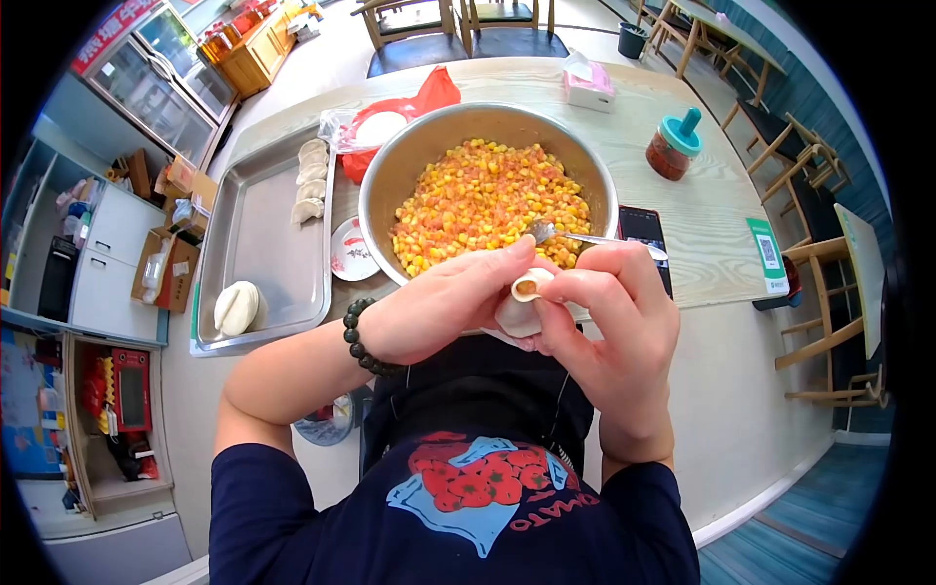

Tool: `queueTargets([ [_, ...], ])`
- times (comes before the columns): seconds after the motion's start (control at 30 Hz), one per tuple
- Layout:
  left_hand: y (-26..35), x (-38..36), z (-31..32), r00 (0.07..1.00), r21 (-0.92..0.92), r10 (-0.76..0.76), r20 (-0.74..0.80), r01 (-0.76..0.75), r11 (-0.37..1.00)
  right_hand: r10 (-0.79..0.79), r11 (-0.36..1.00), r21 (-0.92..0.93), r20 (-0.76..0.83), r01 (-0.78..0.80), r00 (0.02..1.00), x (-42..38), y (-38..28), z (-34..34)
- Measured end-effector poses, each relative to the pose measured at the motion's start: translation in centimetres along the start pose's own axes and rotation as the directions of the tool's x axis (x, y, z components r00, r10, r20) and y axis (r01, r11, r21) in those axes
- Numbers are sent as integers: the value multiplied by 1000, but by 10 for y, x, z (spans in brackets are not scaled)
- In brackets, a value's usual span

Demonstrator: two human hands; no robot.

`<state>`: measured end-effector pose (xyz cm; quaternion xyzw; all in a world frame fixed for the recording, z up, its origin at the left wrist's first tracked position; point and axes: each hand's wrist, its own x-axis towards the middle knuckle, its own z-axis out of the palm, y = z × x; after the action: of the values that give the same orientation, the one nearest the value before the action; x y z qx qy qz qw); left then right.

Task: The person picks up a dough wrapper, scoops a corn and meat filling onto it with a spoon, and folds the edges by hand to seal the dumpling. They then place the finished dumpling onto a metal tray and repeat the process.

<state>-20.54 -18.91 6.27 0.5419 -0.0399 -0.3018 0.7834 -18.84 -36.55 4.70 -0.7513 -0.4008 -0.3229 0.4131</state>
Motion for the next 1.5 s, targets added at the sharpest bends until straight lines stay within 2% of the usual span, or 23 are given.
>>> queueTargets([
  [0.07, 0, 0, -2, 1000, 31, 3, 19, -3, 1000, -24, 1000, -14, 0, 24, 1000, 2, -2, 1],
  [0.13, -2, 1, -4, 999, 60, 5, 37, -8, 998, 45, 999, 2, -53, -45, 998, 6, -6, 2],
  [0.23, -6, 2, -8, 993, 88, 18, 114, -28, 996, 61, 996, 57, 7, -61, 998, 2, -2, 1],
  [0.3, -10, 2, -7, 995, -57, 13, 99, -7, 998, 52, 998, 40, -10, -51, 999, 3, -1, 2],
  [0.33, -11, 3, -9, 995, -55, 13, 101, -7, 998, 44, 999, 23, -27, -43, 999, 3, 0, 2],
  [0.4, -12, 3, -13, 983, 95, 34, 180, -51, 994, 39, 998, 50, 0, -39, 999, 1, -1, 3],
  [0.47, -8, 1, -10, 986, 105, 14, 167, -32, 994, 34, 996, 82, 32, -36, 999, 2, -2, 3],
  [0.53, -9, 2, -12, 988, 114, -5, 154, -13, 993, 102, 992, 71, 15, -103, 995, 5, -5, 2],
  [0.63, -15, 5, -19, 973, 139, -18, 231, -15, 990, 144, 978, 143, 62, -152, 988, -3, -1, 5],
  [0.7, -16, 6, -17, 981, -32, -21, 192, 28, 999, 132, 981, 135, 57, -139, 990, 4, -3, 2],
  [0.77, -16, 5, -13, 985, -12, -35, 169, 38, 999, 122, 984, 126, 53, -128, 991, 5, -3, 3],
  [0.83, -16, 5, -11, 988, 7, -51, 145, 50, 999, 125, 969, 203, 84, -140, 989, -1, 0, 8],
  [0.9, -18, 7, -9, 989, -118, -26, 144, 43, 992, 86, 975, 195, 97, -104, 992, -3, 5, 8],
  [0.93, -19, 7, -9, 989, -117, -27, 144, 44, 992, 44, 980, 188, 110, -65, 993, -3, 7, 8],
  [1.0, -22, 7, -9, 978, -542, 59, 200, 61, 838, 77, 989, 122, 87, -88, 993, 3, -1, 4],
  [1.03, -28, 11, -13, 930, -683, 195, 311, 76, 727, 111, 992, 55, 63, -114, 992, 5, -4, 2],
  [1.07, -30, 12, -15, 931, -680, 194, 309, 74, 730, 109, 992, 58, 59, -112, 992, 3, -5, 3],
  [1.17, -29, 11, -10, 971, -750, 219, 92, -77, 657, 219, 976, 9, -28, -219, 975, -10, 0, 12],
  [1.3, -29, 12, -7, 971, -803, 232, 56, -94, 588, 149, 986, -60, -57, -153, 987, -16, 6, 20],
  [1.37, -28, 13, -7, 979, -727, 185, 81, -68, 683, 98, 994, -33, -81, -101, 992, -18, 8, 24],
  [1.5, -31, 8, -12, 968, -641, 218, 127, -87, 762, 69, 997, -41, -68, -72, 995, -16, 5, 25],
])
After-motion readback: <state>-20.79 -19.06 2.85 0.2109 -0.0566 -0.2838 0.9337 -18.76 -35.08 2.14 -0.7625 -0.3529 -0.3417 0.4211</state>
